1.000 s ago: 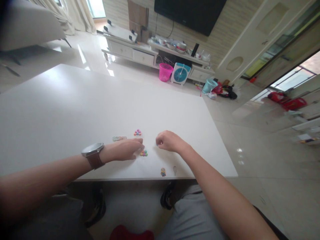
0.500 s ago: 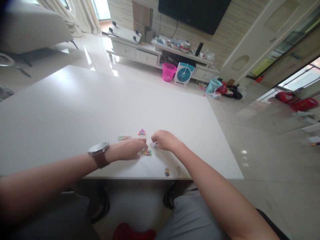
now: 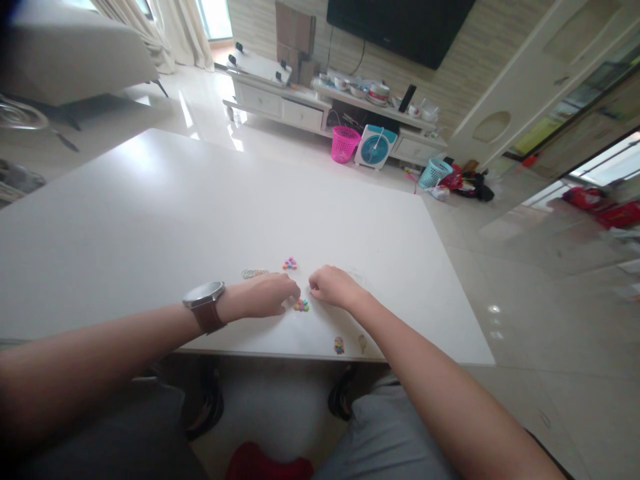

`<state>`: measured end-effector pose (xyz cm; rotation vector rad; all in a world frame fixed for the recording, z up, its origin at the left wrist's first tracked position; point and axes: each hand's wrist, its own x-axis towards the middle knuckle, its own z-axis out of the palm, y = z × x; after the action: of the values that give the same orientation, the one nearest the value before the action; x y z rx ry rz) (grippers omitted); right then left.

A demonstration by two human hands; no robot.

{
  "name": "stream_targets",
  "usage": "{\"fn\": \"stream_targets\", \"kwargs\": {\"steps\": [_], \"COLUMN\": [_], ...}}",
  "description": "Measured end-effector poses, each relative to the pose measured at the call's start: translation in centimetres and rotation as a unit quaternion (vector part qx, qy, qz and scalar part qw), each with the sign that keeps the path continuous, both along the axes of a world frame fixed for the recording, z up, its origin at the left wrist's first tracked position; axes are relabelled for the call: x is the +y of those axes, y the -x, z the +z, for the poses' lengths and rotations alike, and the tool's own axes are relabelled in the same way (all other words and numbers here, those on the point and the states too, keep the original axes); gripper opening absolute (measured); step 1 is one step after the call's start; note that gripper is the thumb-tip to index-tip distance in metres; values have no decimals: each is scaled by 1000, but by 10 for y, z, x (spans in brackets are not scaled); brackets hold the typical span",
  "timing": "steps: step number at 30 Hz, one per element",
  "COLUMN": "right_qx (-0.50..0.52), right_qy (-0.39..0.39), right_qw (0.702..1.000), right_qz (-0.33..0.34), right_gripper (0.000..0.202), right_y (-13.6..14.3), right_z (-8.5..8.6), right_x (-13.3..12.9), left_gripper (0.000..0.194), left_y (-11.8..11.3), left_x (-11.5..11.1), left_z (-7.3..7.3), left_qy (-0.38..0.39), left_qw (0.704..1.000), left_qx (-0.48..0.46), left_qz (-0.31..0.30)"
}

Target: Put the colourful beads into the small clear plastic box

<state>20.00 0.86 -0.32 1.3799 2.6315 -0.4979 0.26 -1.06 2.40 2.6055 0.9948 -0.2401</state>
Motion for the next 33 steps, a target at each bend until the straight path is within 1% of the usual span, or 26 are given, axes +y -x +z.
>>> {"fn": "stream_targets", "kwargs": {"steps": [4, 7, 10, 14, 21, 33], "right_qx": [71, 115, 140, 144, 135, 148], "right_qy": [11, 27, 41, 42, 48, 63], "right_qw": [997, 992, 988, 987, 987, 984], "right_qz": [34, 52, 56, 63, 73, 77], "right_gripper": [15, 16, 17, 20, 24, 29], "right_y": [4, 5, 3, 2, 4, 3], "right_z": [-8, -11, -12, -12, -11, -12], "right_x": [0, 1, 1, 0, 0, 0], "left_gripper": [43, 38, 31, 30, 28, 29], "left_y": [-1, 0, 0, 0, 0, 0], "left_x": [1, 1, 1, 0, -1, -2], "left_z": [0, -2, -3, -4, -1, 1], "left_qy": [1, -10, -23, -33, -24, -23], "left_qw": [1000, 1000, 999, 999, 1000, 1000], "left_qx": [4, 9, 17, 19, 11, 13], "left_qz": [2, -3, -16, -21, -13, -13]}}
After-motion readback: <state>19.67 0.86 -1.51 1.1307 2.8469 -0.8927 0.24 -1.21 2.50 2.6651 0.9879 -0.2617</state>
